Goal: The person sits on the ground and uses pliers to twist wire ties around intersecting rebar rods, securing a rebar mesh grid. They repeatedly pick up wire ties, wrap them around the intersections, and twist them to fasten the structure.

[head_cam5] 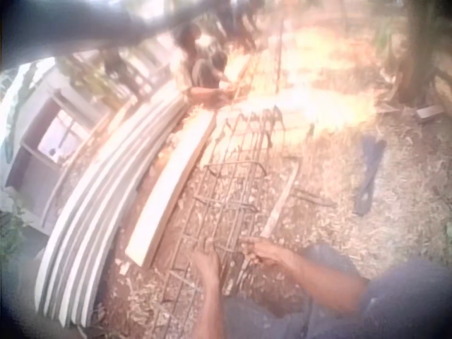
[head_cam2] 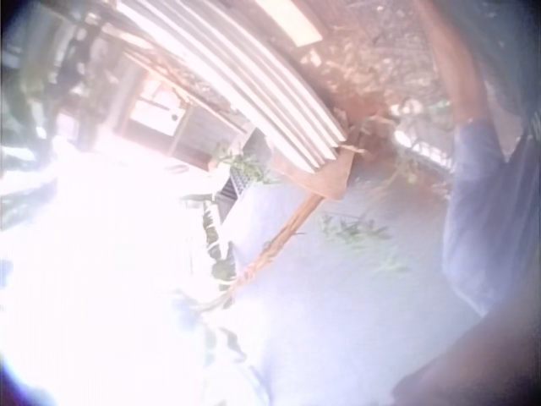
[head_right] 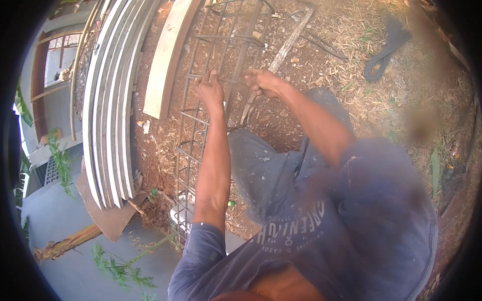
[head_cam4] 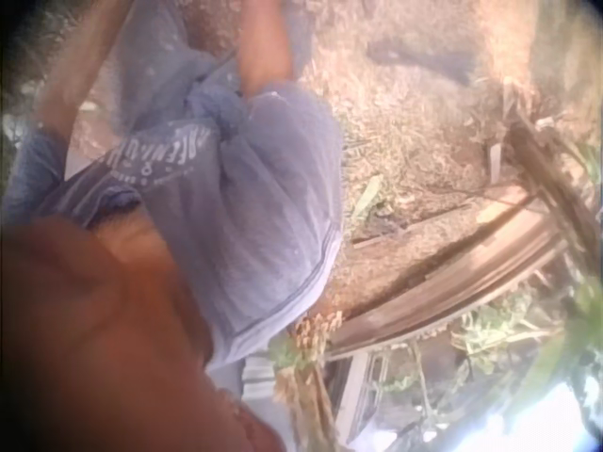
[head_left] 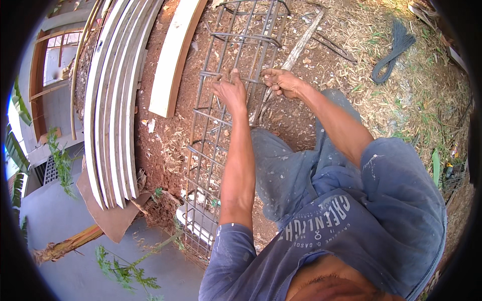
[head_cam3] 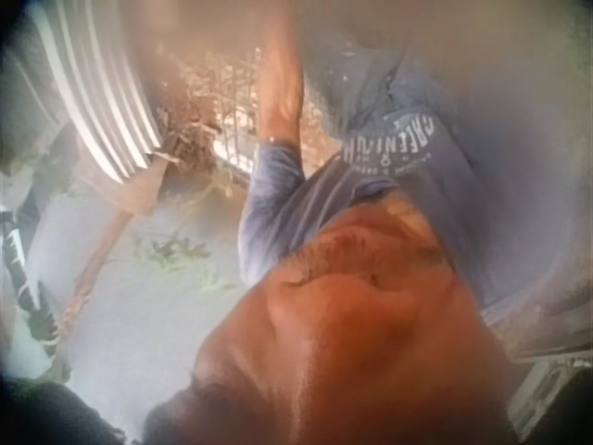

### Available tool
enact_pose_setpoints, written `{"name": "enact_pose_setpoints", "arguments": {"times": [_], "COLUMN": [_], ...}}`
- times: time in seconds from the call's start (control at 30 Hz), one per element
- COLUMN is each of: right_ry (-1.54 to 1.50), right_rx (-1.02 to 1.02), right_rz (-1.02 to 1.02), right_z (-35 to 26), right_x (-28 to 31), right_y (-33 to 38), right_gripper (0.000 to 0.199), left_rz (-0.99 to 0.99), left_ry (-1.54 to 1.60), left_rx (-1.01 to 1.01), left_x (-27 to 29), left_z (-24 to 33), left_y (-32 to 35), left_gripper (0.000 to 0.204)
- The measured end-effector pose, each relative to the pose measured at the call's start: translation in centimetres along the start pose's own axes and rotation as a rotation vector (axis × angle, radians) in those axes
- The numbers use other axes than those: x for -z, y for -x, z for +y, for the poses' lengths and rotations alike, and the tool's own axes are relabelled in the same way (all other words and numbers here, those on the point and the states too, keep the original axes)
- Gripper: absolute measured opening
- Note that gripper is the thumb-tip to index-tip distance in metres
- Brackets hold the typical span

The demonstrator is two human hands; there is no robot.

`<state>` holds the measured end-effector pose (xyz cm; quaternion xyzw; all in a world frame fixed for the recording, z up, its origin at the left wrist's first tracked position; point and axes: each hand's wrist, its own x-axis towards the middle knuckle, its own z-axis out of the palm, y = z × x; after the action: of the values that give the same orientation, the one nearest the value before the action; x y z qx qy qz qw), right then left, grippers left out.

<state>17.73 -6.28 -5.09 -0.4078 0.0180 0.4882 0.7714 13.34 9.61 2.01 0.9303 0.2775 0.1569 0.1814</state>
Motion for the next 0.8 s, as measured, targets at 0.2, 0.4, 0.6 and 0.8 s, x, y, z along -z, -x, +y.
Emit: {"name": "enact_pose_setpoints", "arguments": {"times": [0.2, 0.4, 0.6, 0.8], "right_ry": [-0.101, -0.25, 0.448, 0.659], "right_rx": [-0.037, -0.033, -0.072, 0.127], "right_rz": [0.091, -0.047, 0.089, 0.208], "right_z": [-1.9, -1.1, -3.8, -1.9], "right_x": [0.0, 0.7, -0.7, -1.4], "right_y": [-1.0, -3.5, -2.4, 0.1], "right_gripper": [0.031, 0.032, 0.02, 0.022], "left_rz": [0.134, 0.041, 0.259, 0.077], "left_ry": [0.092, 0.04, 0.447, 0.509], "left_rx": [0.099, 0.013, 0.125, 0.093], "left_x": [-0.5, 1.0, -1.5, 0.8], "left_z": [1.3, 1.4, 3.1, 2.4], "left_y": [0.1, 1.0, 1.1, 3.3], "left_gripper": [0.052, 0.048, 0.037, 0.032]}}
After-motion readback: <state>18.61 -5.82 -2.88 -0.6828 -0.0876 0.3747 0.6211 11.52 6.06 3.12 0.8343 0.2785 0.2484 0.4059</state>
